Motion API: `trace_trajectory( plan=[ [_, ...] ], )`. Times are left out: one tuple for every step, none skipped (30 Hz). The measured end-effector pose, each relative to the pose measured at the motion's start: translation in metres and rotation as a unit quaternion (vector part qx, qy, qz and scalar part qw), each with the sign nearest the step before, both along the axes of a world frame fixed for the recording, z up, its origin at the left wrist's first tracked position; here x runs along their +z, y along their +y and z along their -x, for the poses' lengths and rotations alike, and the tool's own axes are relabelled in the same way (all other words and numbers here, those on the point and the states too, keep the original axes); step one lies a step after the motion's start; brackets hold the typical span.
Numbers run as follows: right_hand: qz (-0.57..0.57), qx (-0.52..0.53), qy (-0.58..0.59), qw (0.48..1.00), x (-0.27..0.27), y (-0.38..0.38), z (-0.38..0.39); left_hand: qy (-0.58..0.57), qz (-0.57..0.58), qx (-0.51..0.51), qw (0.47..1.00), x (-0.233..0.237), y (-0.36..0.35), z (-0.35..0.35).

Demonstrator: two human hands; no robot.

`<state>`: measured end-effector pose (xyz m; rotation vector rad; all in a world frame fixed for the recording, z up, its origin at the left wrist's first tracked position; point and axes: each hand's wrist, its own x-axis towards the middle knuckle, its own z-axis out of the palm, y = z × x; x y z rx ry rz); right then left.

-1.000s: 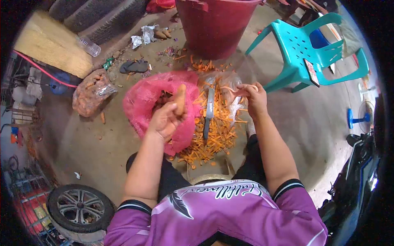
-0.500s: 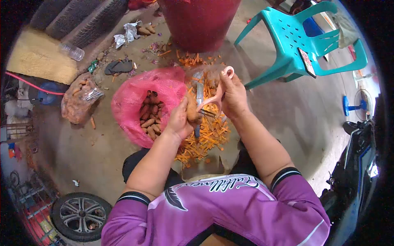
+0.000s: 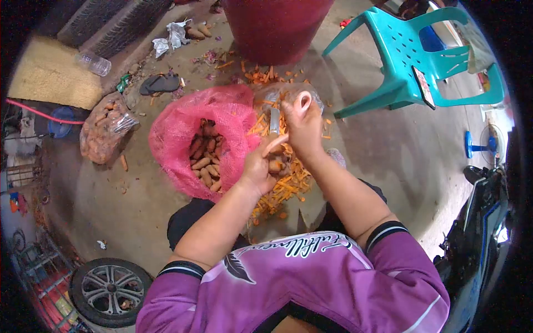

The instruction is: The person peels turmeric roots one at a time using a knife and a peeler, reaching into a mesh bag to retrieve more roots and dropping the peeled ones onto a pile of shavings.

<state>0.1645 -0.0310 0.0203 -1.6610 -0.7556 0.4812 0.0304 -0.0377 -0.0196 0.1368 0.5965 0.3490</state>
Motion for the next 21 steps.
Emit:
trace_trajectory(
  plan=[
    [-0.006, -0.016, 0.028, 0.999, -0.004, 0.006, -0.009, 0.071, -0.039, -0.009, 0.997, 0.008, -0.006, -0.007],
    [-0.012, -0.032, 0.055, 0.998, -0.008, 0.011, -0.019, 0.141, -0.078, -0.019, 0.987, 0.018, -0.011, -0.011],
    [-0.011, -0.071, 0.032, 0.997, -0.019, 0.017, -0.034, 0.135, -0.075, -0.054, 0.986, 0.031, -0.014, -0.010],
    [-0.010, -0.112, 0.009, 0.994, -0.033, 0.022, -0.050, 0.119, -0.076, -0.062, 0.988, 0.038, -0.014, -0.010],
    [-0.009, -0.152, -0.013, 0.988, -0.040, 0.024, -0.057, 0.102, -0.079, -0.070, 0.989, 0.043, -0.012, -0.009],
    [-0.014, -0.141, 0.041, 0.989, -0.033, 0.022, -0.054, 0.087, -0.081, -0.077, 0.990, 0.045, -0.010, -0.008],
    [-0.019, -0.127, 0.095, 0.987, -0.026, 0.020, -0.052, 0.100, -0.056, -0.041, 0.993, 0.034, -0.004, -0.006],
    [-0.023, -0.112, 0.149, 0.982, -0.018, 0.017, -0.047, 0.097, -0.053, -0.018, 0.994, 0.030, 0.000, -0.003],
    [-0.065, -0.073, 0.210, 0.973, -0.005, 0.013, -0.030, 0.092, -0.051, 0.006, 0.994, 0.029, 0.003, -0.001],
    [0.001, -0.004, 0.218, 0.976, 0.028, 0.003, -0.013, 0.088, -0.049, 0.029, 0.994, 0.028, 0.005, 0.001],
    [-0.011, 0.009, 0.199, 0.980, 0.022, -0.001, 0.000, 0.122, -0.068, 0.010, 0.990, 0.031, 0.006, 0.003],
    [-0.023, 0.021, 0.179, 0.983, 0.021, -0.003, 0.012, 0.131, -0.050, 0.043, 0.989, 0.035, 0.005, 0.000],
    [-0.018, 0.027, 0.203, 0.979, 0.023, -0.006, 0.017, 0.139, -0.031, 0.074, 0.987, 0.041, 0.001, -0.007],
    [-0.012, 0.032, 0.227, 0.973, 0.027, -0.009, 0.021, 0.146, -0.012, 0.106, 0.984, 0.044, -0.001, -0.011],
    [-0.006, 0.038, 0.252, 0.967, 0.031, -0.011, 0.023, 0.135, -0.028, 0.101, 0.985, 0.043, -0.002, -0.011],
    [-0.013, 0.036, 0.245, 0.969, 0.027, -0.011, 0.023, 0.124, -0.044, 0.096, 0.987, 0.042, -0.004, -0.011],
    [-0.019, 0.034, 0.239, 0.970, 0.020, -0.009, 0.020, 0.114, -0.059, 0.091, 0.988, 0.040, -0.006, -0.010],
    [-0.026, 0.032, 0.233, 0.972, 0.014, -0.007, 0.016, 0.127, -0.092, 0.064, 0.985, 0.032, -0.009, -0.008],
    [-0.020, 0.013, 0.238, 0.971, 0.011, -0.004, 0.007, 0.141, -0.124, 0.036, 0.982, 0.023, -0.012, -0.006],
    [-0.015, -0.006, 0.243, 0.970, 0.008, 0.000, -0.007, 0.154, -0.156, 0.008, 0.976, 0.016, -0.015, -0.004],
    [-0.011, -0.026, 0.249, 0.968, 0.003, 0.005, -0.022, 0.144, -0.128, -0.011, 0.981, 0.029, -0.020, -0.006]
  ],
)
